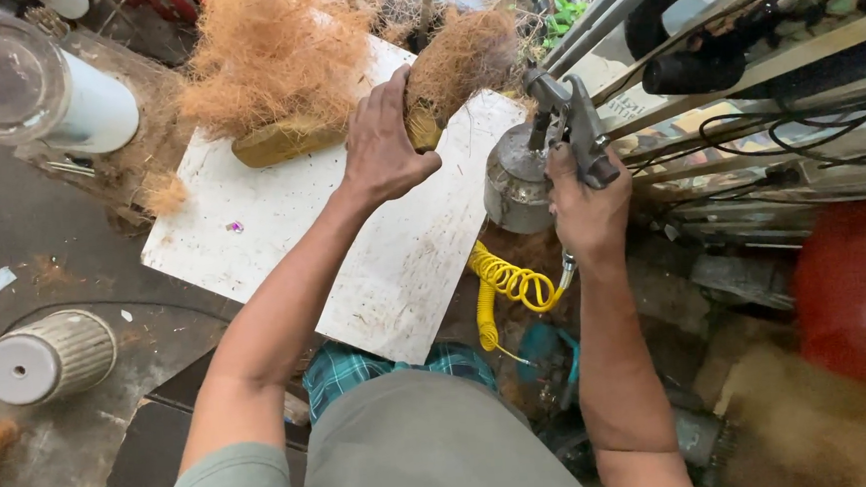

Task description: The person wraps loose coconut fiber around a shoe last, then sprays it with water and dries it with a hair dryer. Finally, the person uses a green bottle to smooth and compact the fiber on the last.

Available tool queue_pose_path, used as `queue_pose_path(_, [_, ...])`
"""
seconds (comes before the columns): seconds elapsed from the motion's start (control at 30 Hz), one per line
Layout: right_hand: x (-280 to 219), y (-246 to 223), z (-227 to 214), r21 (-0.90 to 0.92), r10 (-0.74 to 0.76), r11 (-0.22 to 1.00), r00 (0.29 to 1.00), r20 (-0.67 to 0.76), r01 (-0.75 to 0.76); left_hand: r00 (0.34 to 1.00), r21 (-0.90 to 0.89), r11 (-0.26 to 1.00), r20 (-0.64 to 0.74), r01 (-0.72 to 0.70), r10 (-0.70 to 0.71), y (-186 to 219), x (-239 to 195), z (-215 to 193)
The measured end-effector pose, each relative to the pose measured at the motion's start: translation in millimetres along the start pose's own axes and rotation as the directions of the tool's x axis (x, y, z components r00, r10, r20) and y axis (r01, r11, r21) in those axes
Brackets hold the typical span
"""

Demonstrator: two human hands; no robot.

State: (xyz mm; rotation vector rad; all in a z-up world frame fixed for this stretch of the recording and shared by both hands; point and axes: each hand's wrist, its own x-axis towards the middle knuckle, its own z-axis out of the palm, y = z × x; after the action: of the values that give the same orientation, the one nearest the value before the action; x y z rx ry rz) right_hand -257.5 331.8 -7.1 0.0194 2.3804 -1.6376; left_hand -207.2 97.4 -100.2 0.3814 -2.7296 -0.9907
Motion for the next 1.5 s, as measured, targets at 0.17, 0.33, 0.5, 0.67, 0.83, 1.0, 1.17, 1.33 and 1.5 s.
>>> queue_pose_path(0.17, [-1.1,3.1,0.3,-0.007,0.008,1.000,0.999,0.037,-0.008,0.999,0.074,0.997,0.024,0.025,-0.026,0.4,3.1,5.7])
queue_pose_path(0.33, [-6.2,-0.5,1.6,-0.138,0.009,0.990,0.991,0.137,0.010,0.997,0.163,0.985,0.047,0.057,-0.066,-1.9,6.7,11.8])
queue_pose_path(0.5, [-0.4,4.7,3.1,-0.139,0.013,0.990,0.989,0.147,0.008,0.997,0.206,0.978,0.057,0.044,-0.057,-4.2,7.3,15.0])
queue_pose_path(0.67, [3.4,-3.8,2.8,-0.145,0.007,0.989,0.991,0.131,0.012,0.999,0.220,0.975,0.037,0.019,-0.027,-7.8,6.4,14.2])
queue_pose_path(0.83, [3.2,-6.9,3.1,-0.178,0.035,0.984,0.991,0.126,-0.012,0.997,0.316,0.949,0.066,0.016,-0.039,-12.9,8.2,18.0])
queue_pose_path(1.0, [1.6,1.5,5.3,-0.200,-0.036,0.976,0.974,0.224,0.082,0.995,0.235,0.971,0.071,0.048,-0.067,-7.7,9.1,9.9])
queue_pose_path(1.17, [0.4,11.7,4.8,-0.246,-0.008,0.967,0.975,0.224,0.064,0.987,0.039,0.990,0.082,0.133,-0.136,1.1,9.2,-4.9])
queue_pose_path(1.33, [3.8,25.5,0.7,-0.210,-0.070,0.971,0.977,0.202,0.112,0.932,-0.257,0.903,0.211,0.344,-0.295,13.6,8.0,-24.2])
queue_pose_path(1.5, [8.7,21.8,-4.2,-0.140,0.083,0.988,0.988,0.133,-0.064,0.925,-0.278,0.891,0.234,0.359,-0.300,12.0,3.6,-25.9])
